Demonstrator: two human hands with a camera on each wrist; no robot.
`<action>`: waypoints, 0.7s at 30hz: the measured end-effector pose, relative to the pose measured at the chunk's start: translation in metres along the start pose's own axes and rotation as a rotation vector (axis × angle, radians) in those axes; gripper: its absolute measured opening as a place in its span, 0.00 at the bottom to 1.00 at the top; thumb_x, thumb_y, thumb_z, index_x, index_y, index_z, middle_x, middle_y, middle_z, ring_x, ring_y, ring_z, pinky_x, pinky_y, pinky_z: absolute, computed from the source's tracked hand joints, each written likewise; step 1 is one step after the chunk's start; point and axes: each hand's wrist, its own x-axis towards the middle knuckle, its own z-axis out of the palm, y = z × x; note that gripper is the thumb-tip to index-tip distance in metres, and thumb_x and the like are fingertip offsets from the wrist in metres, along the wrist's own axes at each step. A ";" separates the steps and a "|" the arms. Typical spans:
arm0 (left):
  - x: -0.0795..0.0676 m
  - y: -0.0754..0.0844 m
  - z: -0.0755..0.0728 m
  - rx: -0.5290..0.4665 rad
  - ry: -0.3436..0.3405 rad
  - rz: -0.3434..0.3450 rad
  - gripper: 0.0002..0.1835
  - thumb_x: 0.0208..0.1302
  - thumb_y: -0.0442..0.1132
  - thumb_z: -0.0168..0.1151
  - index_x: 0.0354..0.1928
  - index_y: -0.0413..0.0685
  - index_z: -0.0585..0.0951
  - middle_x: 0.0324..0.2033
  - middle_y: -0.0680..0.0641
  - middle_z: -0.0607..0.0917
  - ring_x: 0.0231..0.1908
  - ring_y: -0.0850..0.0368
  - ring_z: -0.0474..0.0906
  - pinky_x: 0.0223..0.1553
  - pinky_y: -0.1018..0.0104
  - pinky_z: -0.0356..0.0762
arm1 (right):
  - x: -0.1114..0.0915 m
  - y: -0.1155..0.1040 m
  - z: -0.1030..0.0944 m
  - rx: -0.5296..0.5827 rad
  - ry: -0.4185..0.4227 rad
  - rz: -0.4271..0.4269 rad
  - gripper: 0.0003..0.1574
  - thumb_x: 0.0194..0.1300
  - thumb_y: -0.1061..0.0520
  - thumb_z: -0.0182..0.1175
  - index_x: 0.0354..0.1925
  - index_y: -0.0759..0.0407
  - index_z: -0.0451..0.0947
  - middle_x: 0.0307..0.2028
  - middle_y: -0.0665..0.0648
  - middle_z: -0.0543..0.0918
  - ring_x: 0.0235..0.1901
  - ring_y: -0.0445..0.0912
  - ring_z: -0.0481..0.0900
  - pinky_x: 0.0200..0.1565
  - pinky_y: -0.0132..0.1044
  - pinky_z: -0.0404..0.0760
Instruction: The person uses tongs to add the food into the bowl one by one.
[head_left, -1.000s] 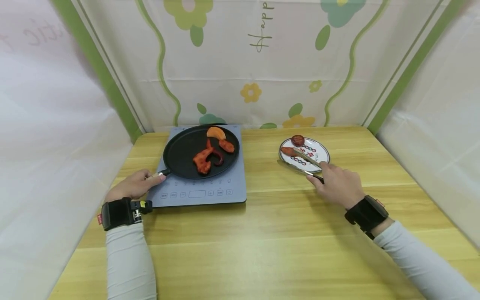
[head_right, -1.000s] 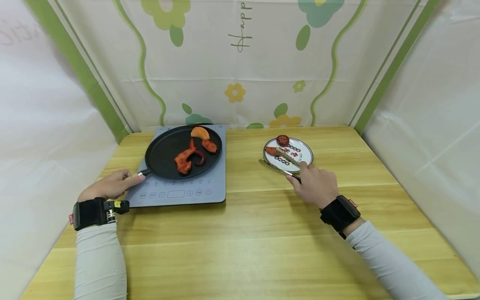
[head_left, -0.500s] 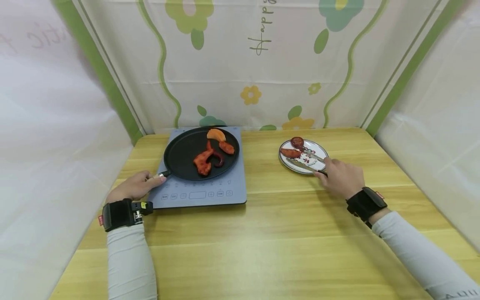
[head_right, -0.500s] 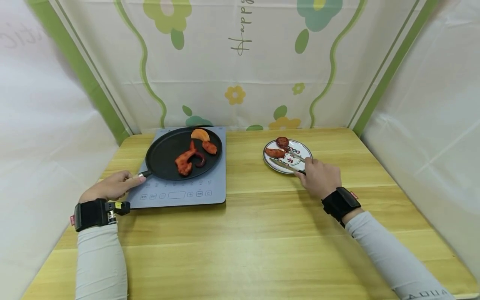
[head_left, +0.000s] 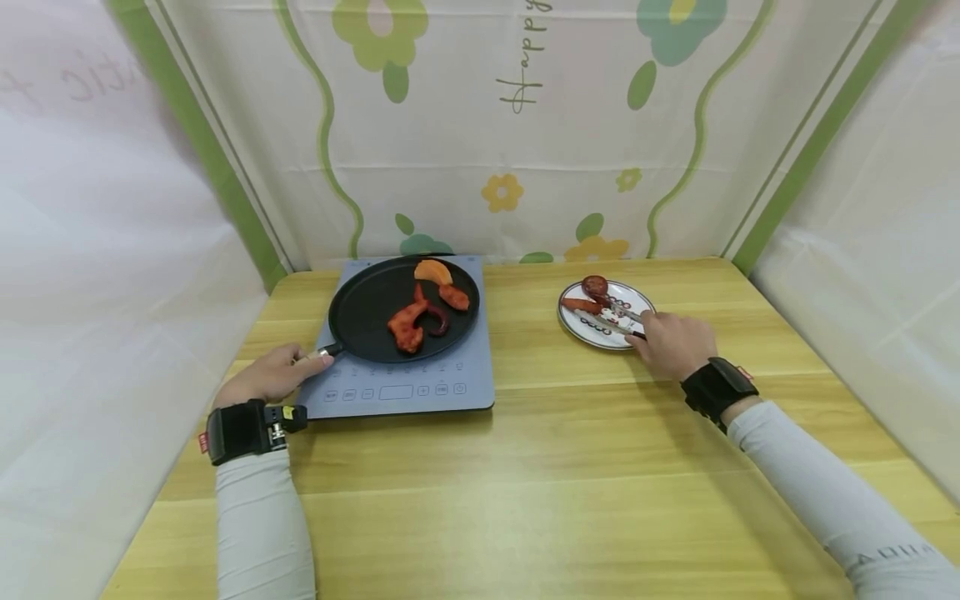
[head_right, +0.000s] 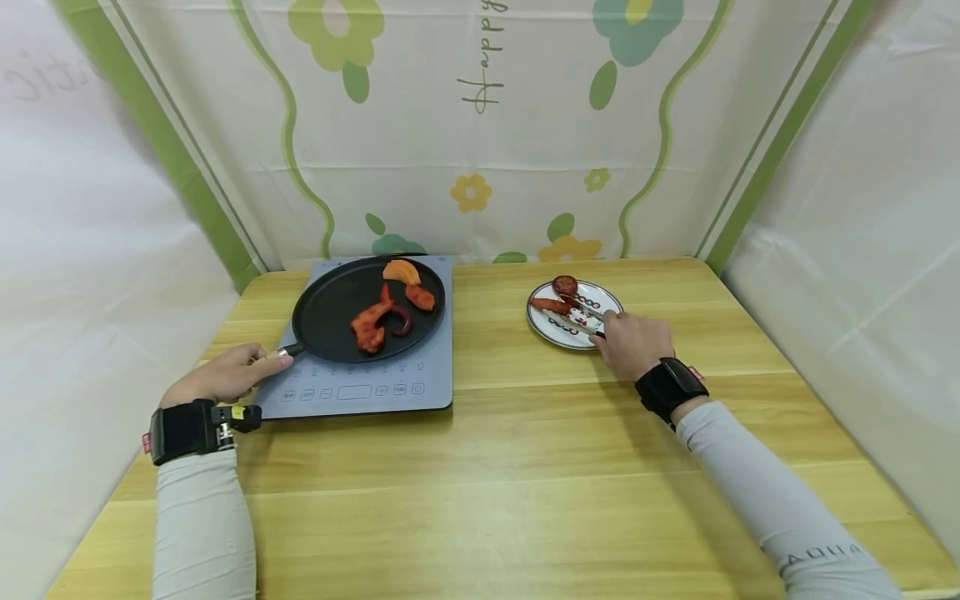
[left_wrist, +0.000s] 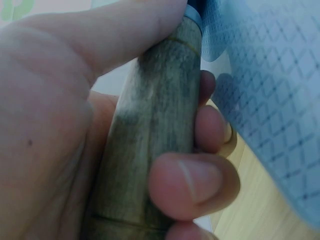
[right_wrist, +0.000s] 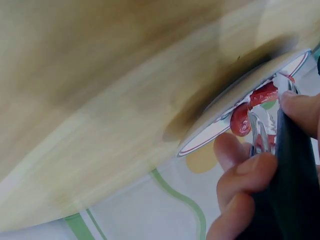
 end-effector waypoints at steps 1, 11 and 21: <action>-0.001 0.000 0.000 0.005 0.004 0.002 0.29 0.66 0.64 0.51 0.34 0.41 0.66 0.26 0.47 0.66 0.27 0.52 0.65 0.28 0.61 0.62 | 0.003 0.000 0.000 -0.005 -0.006 -0.004 0.23 0.66 0.39 0.55 0.32 0.58 0.70 0.22 0.53 0.72 0.17 0.47 0.68 0.16 0.42 0.61; -0.003 0.001 -0.002 0.010 -0.001 -0.005 0.30 0.66 0.64 0.51 0.36 0.40 0.67 0.28 0.46 0.67 0.29 0.51 0.66 0.29 0.61 0.63 | 0.027 -0.010 -0.005 -0.037 -0.076 -0.026 0.18 0.68 0.44 0.55 0.34 0.59 0.72 0.21 0.56 0.73 0.19 0.50 0.72 0.16 0.47 0.66; -0.003 0.001 0.000 -0.019 -0.004 0.006 0.29 0.66 0.63 0.52 0.34 0.41 0.66 0.23 0.47 0.66 0.24 0.53 0.64 0.26 0.62 0.62 | 0.026 -0.011 0.004 -0.045 -0.041 -0.011 0.17 0.67 0.47 0.56 0.29 0.57 0.71 0.16 0.54 0.68 0.14 0.48 0.67 0.14 0.46 0.64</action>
